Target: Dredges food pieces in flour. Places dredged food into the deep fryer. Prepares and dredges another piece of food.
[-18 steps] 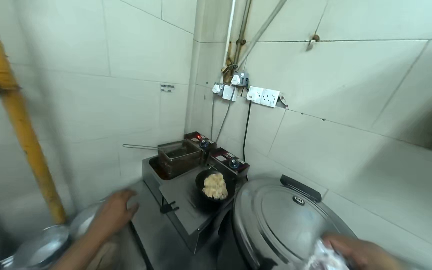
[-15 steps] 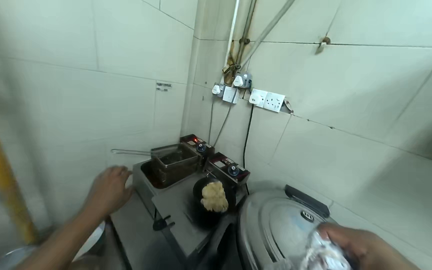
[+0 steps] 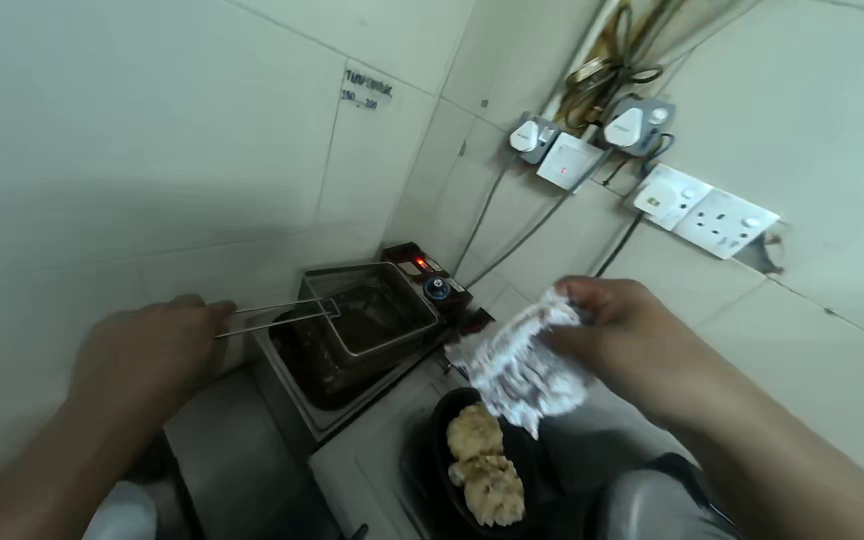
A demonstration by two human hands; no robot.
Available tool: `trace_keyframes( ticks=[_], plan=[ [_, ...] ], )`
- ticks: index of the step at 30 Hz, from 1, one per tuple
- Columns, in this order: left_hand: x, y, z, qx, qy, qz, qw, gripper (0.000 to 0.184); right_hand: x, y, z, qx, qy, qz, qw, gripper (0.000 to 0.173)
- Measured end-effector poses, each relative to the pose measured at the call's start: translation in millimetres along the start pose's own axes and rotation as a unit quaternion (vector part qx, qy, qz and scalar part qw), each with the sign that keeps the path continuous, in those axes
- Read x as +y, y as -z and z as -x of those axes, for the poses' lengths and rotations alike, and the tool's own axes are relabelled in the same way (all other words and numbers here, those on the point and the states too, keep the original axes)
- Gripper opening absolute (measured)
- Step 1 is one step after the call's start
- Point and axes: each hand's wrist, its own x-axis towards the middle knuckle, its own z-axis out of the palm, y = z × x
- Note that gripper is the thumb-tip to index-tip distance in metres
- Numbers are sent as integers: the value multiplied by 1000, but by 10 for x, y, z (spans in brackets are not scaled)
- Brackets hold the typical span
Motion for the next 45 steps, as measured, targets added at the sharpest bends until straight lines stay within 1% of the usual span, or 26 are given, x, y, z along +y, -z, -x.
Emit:
trace_keyframes(
  ticks=[3, 4, 6, 8, 11, 14, 16, 19, 20, 23, 28, 33, 35, 38, 42, 45],
  plan=[
    [-75, -182, 160, 27, 26, 39, 999, 23, -11, -515, -650, -20, -25, 4, 999, 8],
    [-71, -236, 208, 13, 49, 54, 997, 23, 3, -687, -851, -28, -31, 15, 999, 8],
    [-64, -316, 297, -47, 104, 84, 990, 25, 65, -1043, -1226, -43, -43, 38, 997, 10],
    [-115, -404, 362, -81, 140, 102, 982, 27, 144, -1385, -1554, -57, -50, 65, 995, 13],
    [-205, -441, 429, -97, 172, 115, 974, 29, 241, -1838, -1915, -64, -59, 82, 993, 16],
    [-171, -529, 474, -98, 171, 85, 977, 31, 274, -2163, -2123, -60, -71, 91, 991, 18],
    [-94, -639, 529, -80, 146, 74, 983, 29, 270, -2311, -2201, -66, -80, 105, 989, 20],
    [1, -883, 666, -13, 104, 82, 991, 28, 322, -2486, -2258, -77, -99, 122, 985, 23],
    [21, -939, 697, -12, 99, 84, 991, 28, 347, -2533, -2266, -81, -104, 127, 983, 24],
    [63, -1014, 765, -73, 114, 98, 986, 32, 469, -2682, -2281, -91, -116, 138, 980, 25],
    [54, -1189, 866, -70, 118, 105, 985, 33, 633, -2874, -2215, -100, -134, 161, 973, 27],
    [108, -1011, 685, -122, 84, 52, 988, 31, 699, -3020, -2177, -116, -144, 184, 965, 26],
    [123, -981, 620, -117, 76, 35, 990, 26, 688, -3041, -2146, -114, -142, 192, 964, 26],
    [101, -1020, 618, -133, 80, 53, 986, 27, 660, -3052, -2123, -114, -142, 199, 963, 26],
    [63, -1144, 769, -143, 101, 90, 980, 35, 665, -3085, -2116, -119, -140, 210, 960, 27],
    [24, -1180, 834, -182, 125, 117, 968, 41, 671, -3122, -2114, -118, -139, 213, 960, 27]
  ],
)
